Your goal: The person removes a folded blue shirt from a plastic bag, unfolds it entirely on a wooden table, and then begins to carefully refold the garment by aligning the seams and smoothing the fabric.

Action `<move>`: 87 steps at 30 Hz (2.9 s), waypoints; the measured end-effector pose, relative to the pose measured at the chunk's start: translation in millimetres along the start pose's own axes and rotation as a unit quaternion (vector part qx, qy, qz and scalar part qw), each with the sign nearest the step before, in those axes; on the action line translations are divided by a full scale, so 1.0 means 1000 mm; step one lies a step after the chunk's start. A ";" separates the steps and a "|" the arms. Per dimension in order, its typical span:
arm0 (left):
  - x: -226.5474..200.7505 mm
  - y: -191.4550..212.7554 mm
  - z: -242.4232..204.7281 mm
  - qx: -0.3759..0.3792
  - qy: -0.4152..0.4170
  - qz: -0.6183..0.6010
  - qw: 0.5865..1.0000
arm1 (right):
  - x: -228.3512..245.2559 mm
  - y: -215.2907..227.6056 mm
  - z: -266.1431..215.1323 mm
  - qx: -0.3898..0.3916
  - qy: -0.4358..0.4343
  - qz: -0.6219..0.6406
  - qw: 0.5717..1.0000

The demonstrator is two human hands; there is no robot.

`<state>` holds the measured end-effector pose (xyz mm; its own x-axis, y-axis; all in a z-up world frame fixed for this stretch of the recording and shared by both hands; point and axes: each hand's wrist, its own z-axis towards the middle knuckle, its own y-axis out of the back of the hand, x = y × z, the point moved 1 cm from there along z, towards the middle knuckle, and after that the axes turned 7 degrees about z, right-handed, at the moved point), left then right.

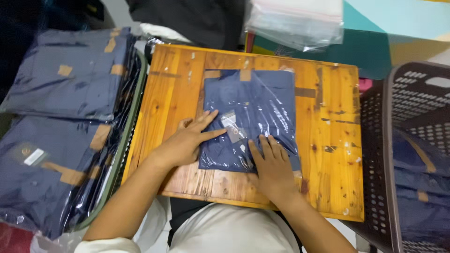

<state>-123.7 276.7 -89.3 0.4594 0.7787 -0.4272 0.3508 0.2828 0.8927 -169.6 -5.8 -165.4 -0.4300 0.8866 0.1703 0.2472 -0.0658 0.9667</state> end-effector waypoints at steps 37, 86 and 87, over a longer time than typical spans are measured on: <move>-0.044 -0.010 0.179 -0.087 0.104 0.061 0.989 | -0.196 0.013 0.154 -0.261 -0.271 0.273 0.885; -0.117 -0.092 0.039 -0.266 -0.114 0.221 0.931 | -0.030 0.084 0.074 0.026 0.049 0.146 0.988; -0.120 -0.088 0.035 -0.190 -0.087 0.244 0.947 | -0.029 0.075 0.063 -0.052 0.069 0.159 0.984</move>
<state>-181.2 138.6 -121.3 0.6298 0.7743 0.0614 -0.2417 0.1203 0.9629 -83.2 -7.8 -109.6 -0.4613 0.7436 0.4840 0.3013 -0.3818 0.8738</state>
